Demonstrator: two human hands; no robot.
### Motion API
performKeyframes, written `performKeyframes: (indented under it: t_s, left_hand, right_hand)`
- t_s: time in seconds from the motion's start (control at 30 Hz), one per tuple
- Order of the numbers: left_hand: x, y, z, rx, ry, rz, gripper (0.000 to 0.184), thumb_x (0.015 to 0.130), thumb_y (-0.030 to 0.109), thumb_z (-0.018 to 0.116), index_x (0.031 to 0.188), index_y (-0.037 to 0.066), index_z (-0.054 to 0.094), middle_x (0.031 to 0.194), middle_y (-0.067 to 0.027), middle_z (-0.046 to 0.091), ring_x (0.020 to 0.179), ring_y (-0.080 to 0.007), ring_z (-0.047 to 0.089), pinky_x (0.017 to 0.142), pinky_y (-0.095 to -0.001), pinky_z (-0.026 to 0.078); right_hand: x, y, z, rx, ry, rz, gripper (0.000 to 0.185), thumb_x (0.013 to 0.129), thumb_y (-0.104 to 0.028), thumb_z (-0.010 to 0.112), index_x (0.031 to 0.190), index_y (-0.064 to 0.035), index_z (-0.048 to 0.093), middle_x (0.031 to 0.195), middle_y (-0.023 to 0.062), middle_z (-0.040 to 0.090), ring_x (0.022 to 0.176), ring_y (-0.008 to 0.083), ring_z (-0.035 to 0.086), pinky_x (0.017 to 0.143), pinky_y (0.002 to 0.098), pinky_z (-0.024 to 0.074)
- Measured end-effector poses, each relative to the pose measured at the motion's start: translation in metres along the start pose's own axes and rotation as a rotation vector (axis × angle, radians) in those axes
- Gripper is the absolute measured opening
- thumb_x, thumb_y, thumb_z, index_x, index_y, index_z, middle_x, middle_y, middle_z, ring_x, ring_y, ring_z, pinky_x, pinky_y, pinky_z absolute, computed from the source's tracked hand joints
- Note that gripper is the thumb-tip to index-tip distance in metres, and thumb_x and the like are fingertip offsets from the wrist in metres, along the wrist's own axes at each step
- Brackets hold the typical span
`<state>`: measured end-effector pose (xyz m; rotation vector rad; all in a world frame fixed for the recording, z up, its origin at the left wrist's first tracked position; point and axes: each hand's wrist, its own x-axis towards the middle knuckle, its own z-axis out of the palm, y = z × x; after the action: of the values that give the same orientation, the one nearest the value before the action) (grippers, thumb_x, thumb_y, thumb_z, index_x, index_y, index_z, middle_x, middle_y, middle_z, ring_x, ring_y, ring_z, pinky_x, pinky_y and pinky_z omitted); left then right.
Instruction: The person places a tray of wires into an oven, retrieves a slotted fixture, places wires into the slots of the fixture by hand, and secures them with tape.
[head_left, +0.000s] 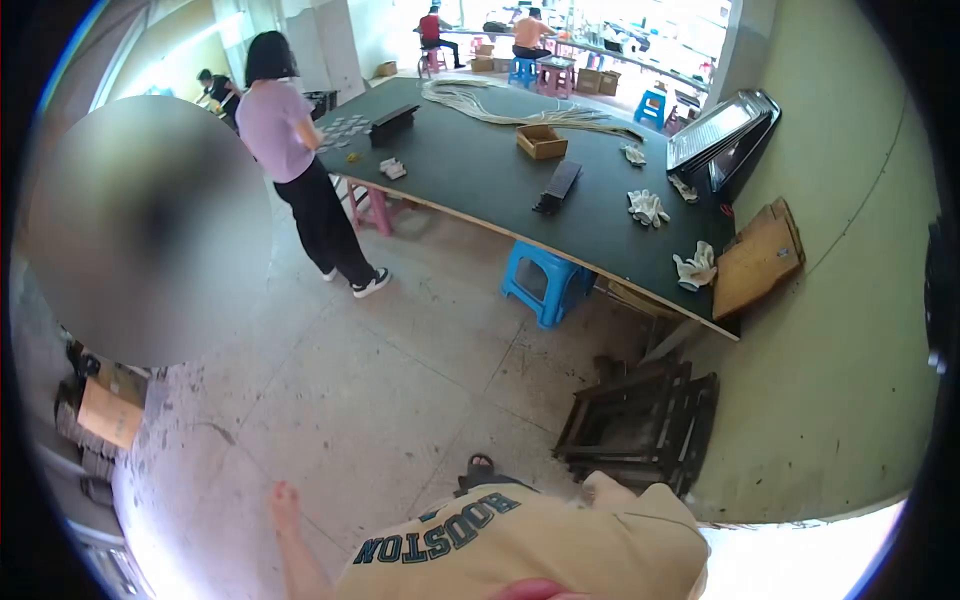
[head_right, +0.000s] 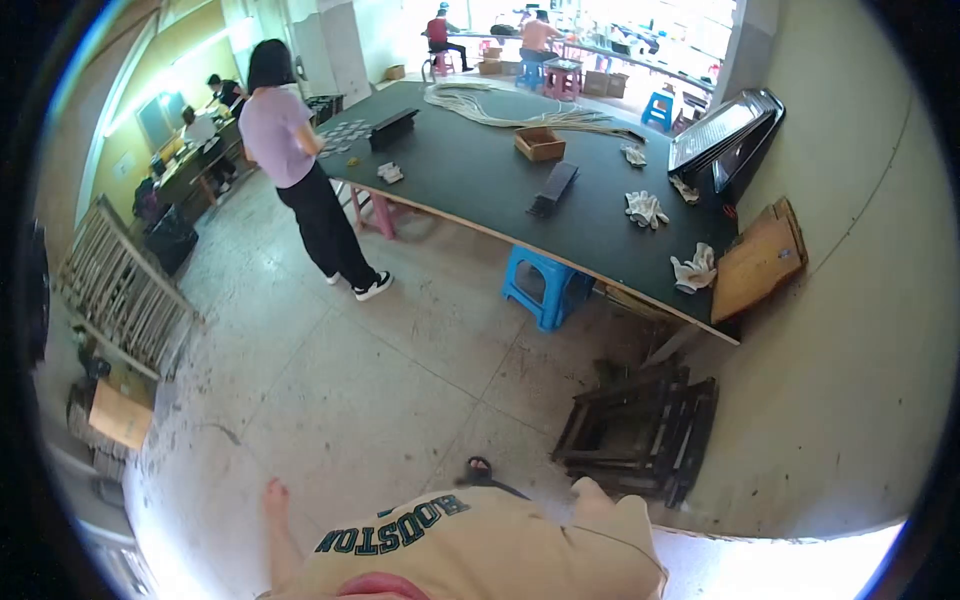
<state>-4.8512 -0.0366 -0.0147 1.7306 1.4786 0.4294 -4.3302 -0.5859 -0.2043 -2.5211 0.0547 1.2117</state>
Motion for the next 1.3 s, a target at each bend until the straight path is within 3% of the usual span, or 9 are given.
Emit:
performKeyframes:
  t_s: [0.1,0.17,0.2,0.47,0.77,0.8,0.97,1.13,1.3]
  left_hand:
    - [0.0,0.104,0.068,-0.231,-0.369,-0.259,0.04,0.089,0.021,0.057,0.125,0.004,0.053,0.105,-0.0098,0.062,0.099,-0.0202,0.058,0.081,-0.0367,0.049]
    - [0.001,0.095,0.09,0.065,-0.586,-0.304,0.039,0.089,0.021,0.057,0.124,0.004,0.054,0.106,-0.0111,0.062,0.1,-0.0218,0.058,0.083,-0.0371,0.048]
    - [0.009,0.088,0.093,0.171,-0.641,-0.339,0.039,0.089,0.021,0.056,0.123,0.004,0.055,0.106,-0.0118,0.062,0.101,-0.0226,0.058,0.083,-0.0373,0.048]
    - [0.227,0.132,0.131,0.496,-0.707,-0.456,0.037,0.088,0.023,0.055,0.119,0.003,0.06,0.11,-0.0171,0.063,0.105,-0.0291,0.059,0.089,-0.0389,0.047]
    - [0.606,0.389,0.275,0.306,-0.281,0.191,0.036,0.088,0.023,0.054,0.117,0.004,0.062,0.111,-0.0186,0.065,0.107,-0.0298,0.062,0.092,-0.039,0.048]
    - [0.588,0.483,0.283,0.128,-0.361,0.179,0.034,0.088,0.023,0.056,0.117,0.005,0.061,0.109,-0.0151,0.066,0.103,-0.0245,0.063,0.09,-0.0351,0.048]
    - [0.597,0.561,0.397,-0.062,-0.74,0.661,0.032,0.09,0.025,0.054,0.115,0.005,0.061,0.106,-0.0119,0.067,0.097,-0.0263,0.062,0.087,-0.0355,0.049]
    - [0.592,0.48,0.382,0.328,-1.203,0.329,0.044,0.092,0.033,0.053,0.126,0.006,0.055,0.128,-0.0179,0.057,0.118,-0.0315,0.053,0.1,-0.0391,0.042]
    - [0.582,0.423,0.288,0.317,-0.647,-0.324,0.045,0.086,0.031,0.056,0.123,0.005,0.059,0.102,-0.0208,0.067,0.087,-0.0295,0.067,0.073,-0.0395,0.054]
  right_hand:
    - [0.02,-0.086,-0.042,-0.042,-0.334,-0.003,0.015,0.081,-0.009,0.058,0.08,0.0027,0.068,0.069,0.0114,0.063,0.055,0.0249,0.057,0.052,0.0409,0.0459]
    - [0.012,-0.193,-0.075,-0.392,-0.182,-0.426,0.022,0.079,-0.015,0.058,0.089,0.0016,0.068,0.072,0.0115,0.064,0.064,0.0237,0.061,0.057,0.0384,0.0488]
    - [-0.001,-0.246,-0.094,-0.23,-0.182,-0.387,0.036,0.081,-0.025,0.057,0.109,-0.006,0.067,0.112,0.0187,0.065,0.104,0.0327,0.062,0.087,0.0427,0.0501]
    - [0.105,-0.464,-0.114,-0.046,-0.083,-0.618,0.035,0.084,-0.018,0.058,0.115,-0.0017,0.063,0.099,0.0151,0.069,0.091,0.0261,0.066,0.079,0.0371,0.0523]
    - [0.131,-0.598,-0.153,0.176,-0.203,-0.478,0.041,0.083,-0.03,0.062,0.114,-0.0029,0.064,0.109,0.0171,0.067,0.103,0.0293,0.064,0.09,0.037,0.0487]
    - [0.148,-0.615,-0.156,0.169,-0.205,-0.484,0.041,0.083,-0.03,0.062,0.114,-0.0029,0.064,0.109,0.0171,0.067,0.103,0.0293,0.064,0.09,0.037,0.0487]
    - [0.233,-0.685,-0.174,0.266,-0.329,-0.513,0.04,0.085,-0.028,0.061,0.117,-0.0025,0.063,0.112,0.0151,0.066,0.107,0.0266,0.062,0.091,0.0346,0.0479]
    - [0.232,-0.809,-0.213,0.111,-0.584,-0.522,0.039,0.09,-0.031,0.059,0.118,-0.0049,0.063,0.111,0.0137,0.066,0.105,0.0257,0.061,0.091,0.0353,0.047]
    - [0.243,-0.886,-0.203,-0.162,-0.637,-0.592,0.037,0.091,-0.032,0.058,0.116,-0.0058,0.064,0.111,0.0132,0.066,0.104,0.0261,0.061,0.089,0.0365,0.047]
